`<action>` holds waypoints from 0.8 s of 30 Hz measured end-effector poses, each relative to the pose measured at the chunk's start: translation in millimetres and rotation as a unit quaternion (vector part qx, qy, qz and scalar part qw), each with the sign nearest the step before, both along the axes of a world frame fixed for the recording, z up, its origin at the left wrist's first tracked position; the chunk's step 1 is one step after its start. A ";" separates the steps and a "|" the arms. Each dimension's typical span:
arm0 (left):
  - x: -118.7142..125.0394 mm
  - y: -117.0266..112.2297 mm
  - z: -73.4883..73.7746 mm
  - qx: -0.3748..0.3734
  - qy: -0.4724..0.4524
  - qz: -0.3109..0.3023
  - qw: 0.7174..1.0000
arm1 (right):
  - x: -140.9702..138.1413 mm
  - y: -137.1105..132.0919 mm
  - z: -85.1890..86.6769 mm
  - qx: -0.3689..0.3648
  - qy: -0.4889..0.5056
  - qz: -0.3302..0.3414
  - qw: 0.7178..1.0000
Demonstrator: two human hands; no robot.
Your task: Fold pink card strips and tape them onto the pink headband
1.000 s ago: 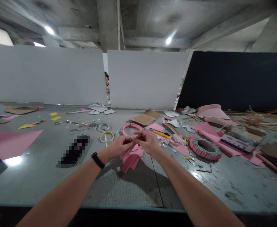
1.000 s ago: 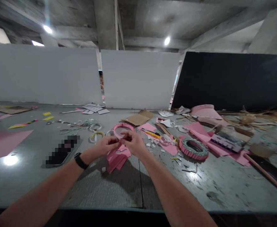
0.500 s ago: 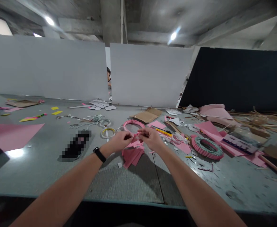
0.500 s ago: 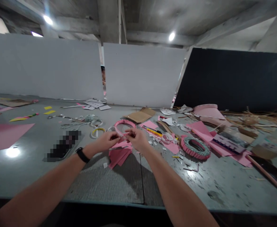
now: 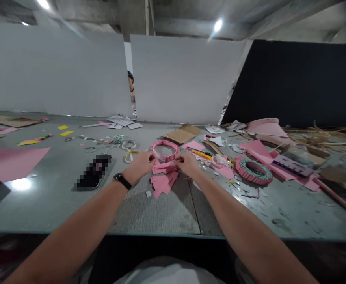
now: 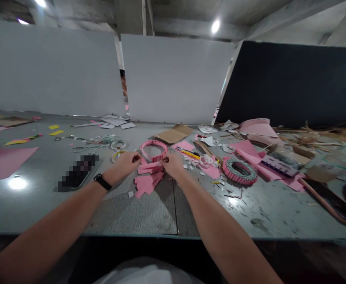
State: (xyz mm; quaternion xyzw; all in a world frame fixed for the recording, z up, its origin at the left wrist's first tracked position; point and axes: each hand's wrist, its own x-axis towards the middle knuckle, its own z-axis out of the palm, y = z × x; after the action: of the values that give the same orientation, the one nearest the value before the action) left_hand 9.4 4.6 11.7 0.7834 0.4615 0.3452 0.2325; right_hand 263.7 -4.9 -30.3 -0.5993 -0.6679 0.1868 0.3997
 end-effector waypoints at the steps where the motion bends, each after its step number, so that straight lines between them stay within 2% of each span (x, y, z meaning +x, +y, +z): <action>1: -2.0 0.6 2.2 0.006 0.021 0.026 0.999 | 1.8 1.0 -0.7 -0.002 -0.009 -0.003 1.000; 3: -7.0 1.9 8.2 0.024 0.085 0.083 0.993 | 5.2 2.0 -0.8 -0.003 -0.028 -0.008 1.000; 7: -19.8 5.9 18.7 -0.011 0.218 0.139 0.966 | 7.1 -3.0 6.6 0.003 -0.064 -0.019 0.998; 10: -26.3 9.5 18.3 -0.051 0.246 0.126 0.960 | 0.4 -12.7 15.5 -0.010 -0.106 0.013 0.994; 13: -26.9 12.5 13.0 -0.069 0.236 0.114 0.963 | -10.9 -23.5 20.5 -0.065 -0.161 0.135 0.976; 15: -25.6 14.2 9.7 -0.068 0.231 0.117 0.964 | -17.2 -28.5 20.6 -0.082 -0.181 0.175 0.964; 18: -24.8 17.2 7.1 -0.062 0.244 0.132 0.959 | -20.9 -30.8 19.1 -0.073 -0.174 0.183 0.965; 22: -28.1 25.8 5.4 -0.056 0.312 0.160 0.935 | -18.3 -28.1 18.3 -0.069 -0.158 0.185 0.968; 24: -30.2 32.3 4.6 -0.068 0.314 0.144 0.936 | -17.5 -26.6 17.7 -0.070 -0.140 0.176 0.972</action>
State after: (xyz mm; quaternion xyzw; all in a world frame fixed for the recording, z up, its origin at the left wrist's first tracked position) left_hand -20.8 36.9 16.3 0.7595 0.6411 0.0794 0.0762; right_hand 246.3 -31.5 -12.6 -0.5193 -0.7972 0.2148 0.2204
